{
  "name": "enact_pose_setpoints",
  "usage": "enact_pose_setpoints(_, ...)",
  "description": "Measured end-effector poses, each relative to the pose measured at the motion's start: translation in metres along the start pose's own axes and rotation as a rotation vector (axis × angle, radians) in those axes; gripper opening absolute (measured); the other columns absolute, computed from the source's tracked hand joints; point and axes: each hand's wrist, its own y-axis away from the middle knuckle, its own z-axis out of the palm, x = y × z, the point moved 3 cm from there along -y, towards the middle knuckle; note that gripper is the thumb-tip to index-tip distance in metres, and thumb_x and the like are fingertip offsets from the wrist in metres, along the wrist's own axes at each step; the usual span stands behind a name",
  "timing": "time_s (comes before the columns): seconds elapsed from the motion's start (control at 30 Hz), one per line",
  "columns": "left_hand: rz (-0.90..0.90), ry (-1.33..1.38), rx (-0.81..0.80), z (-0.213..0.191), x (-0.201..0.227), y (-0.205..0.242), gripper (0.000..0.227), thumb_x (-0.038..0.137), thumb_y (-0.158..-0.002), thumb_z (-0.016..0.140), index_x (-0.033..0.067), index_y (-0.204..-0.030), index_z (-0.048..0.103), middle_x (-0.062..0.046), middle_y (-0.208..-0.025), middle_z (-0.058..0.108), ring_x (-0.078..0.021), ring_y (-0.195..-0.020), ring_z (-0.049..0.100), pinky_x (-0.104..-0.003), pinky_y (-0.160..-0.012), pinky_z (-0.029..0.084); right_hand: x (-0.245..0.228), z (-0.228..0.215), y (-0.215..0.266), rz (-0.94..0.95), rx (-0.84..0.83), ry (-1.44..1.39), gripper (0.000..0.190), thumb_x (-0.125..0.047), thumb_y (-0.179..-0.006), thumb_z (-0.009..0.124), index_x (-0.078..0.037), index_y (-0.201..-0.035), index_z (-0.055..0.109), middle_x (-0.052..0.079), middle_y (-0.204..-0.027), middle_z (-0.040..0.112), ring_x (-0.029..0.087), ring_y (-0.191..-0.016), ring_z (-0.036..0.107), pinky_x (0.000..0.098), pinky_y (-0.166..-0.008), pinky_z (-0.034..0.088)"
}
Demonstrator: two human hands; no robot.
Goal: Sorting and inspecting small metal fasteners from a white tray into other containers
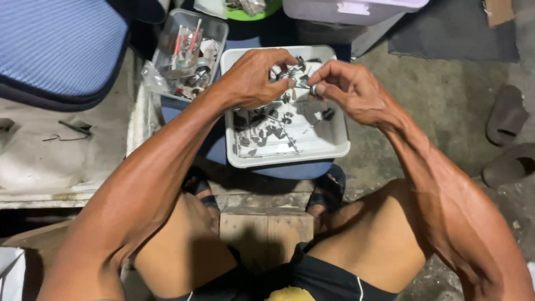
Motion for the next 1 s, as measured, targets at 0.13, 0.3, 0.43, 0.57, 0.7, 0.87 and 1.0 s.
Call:
enact_pose_setpoints(0.13,0.007,0.148,-0.049,-0.001,0.027,0.006,0.021,0.026,-0.095,0.070,0.0172,-0.113,0.075,0.000,-0.102,0.080,-0.0127,-0.067,0.062,-0.033,-0.061,0.047,0.001,0.001,0.001,0.001,0.005,-0.250,0.016,-0.013,-0.107,0.059,-0.004,-0.119,0.063,0.010,-0.097,0.068,0.017,-0.091,0.064,0.0310,-0.086,0.054)
enact_pose_setpoints(0.3,0.170,0.100,0.123,0.003,0.022,0.002,0.015,0.014,-0.093,0.063,0.0107,-0.081,0.072,-0.001,-0.069,0.071,-0.0132,-0.061,0.059,-0.036,-0.056,0.043,0.002,0.001,0.002,-0.081,0.127,-0.097,0.032,-0.026,-0.104,0.065,-0.001,-0.124,0.060,0.008,-0.105,0.068,0.015,-0.094,0.068,0.0273,-0.086,0.059)
enact_pose_setpoints(0.43,0.213,0.057,0.131,0.016,0.013,0.002,0.015,0.012,-0.097,0.063,0.0105,-0.083,0.070,-0.002,-0.067,0.066,-0.0152,-0.058,0.057,-0.037,-0.055,0.043,0.000,0.001,0.006,0.000,0.146,0.021,0.015,-0.013,-0.104,0.069,-0.005,-0.115,0.065,0.004,-0.096,0.066,0.011,-0.080,0.063,0.0227,-0.067,0.053)
enact_pose_setpoints(0.57,0.242,-0.055,0.148,0.022,0.013,0.001,0.014,0.010,-0.097,0.063,0.0126,-0.083,0.064,-0.001,-0.065,0.062,-0.0163,-0.056,0.057,-0.037,-0.054,0.047,-0.002,0.004,0.007,-0.006,0.107,-0.089,0.008,-0.007,-0.104,0.066,-0.005,-0.109,0.062,0.006,-0.086,0.066,0.013,-0.077,0.066,0.0241,-0.069,0.056)
enact_pose_setpoints(0.7,0.283,-0.027,0.172,0.022,0.020,0.004,0.016,0.009,-0.095,0.063,0.0115,-0.080,0.061,-0.002,-0.064,0.059,-0.0161,-0.055,0.052,-0.036,-0.051,0.042,-0.003,0.005,0.010,0.038,0.116,-0.118,0.003,-0.004,-0.104,0.061,-0.005,-0.107,0.060,0.006,-0.086,0.066,0.015,-0.074,0.067,0.0253,-0.071,0.059)
enact_pose_setpoints(0.87,0.287,0.121,0.130,0.020,0.018,0.005,0.013,0.002,-0.095,0.064,0.0083,-0.084,0.067,-0.006,-0.067,0.067,-0.0218,-0.061,0.063,-0.035,-0.061,0.053,0.011,0.014,0.009,-0.027,0.189,-0.269,0.017,0.004,-0.094,0.070,0.002,-0.110,0.068,0.010,-0.083,0.066,0.012,-0.072,0.067,0.0244,-0.070,0.057)
enact_pose_setpoints(1.0,0.295,0.160,0.106,0.031,0.012,0.007,0.009,0.004,-0.096,0.063,0.0064,-0.088,0.066,-0.011,-0.071,0.069,-0.0284,-0.064,0.066,-0.040,-0.064,0.053,0.001,0.017,0.014,-0.046,0.204,-0.210,0.017,0.007,-0.094,0.066,0.003,-0.111,0.068,0.010,-0.085,0.066,0.012,-0.073,0.067,0.0250,-0.071,0.058)
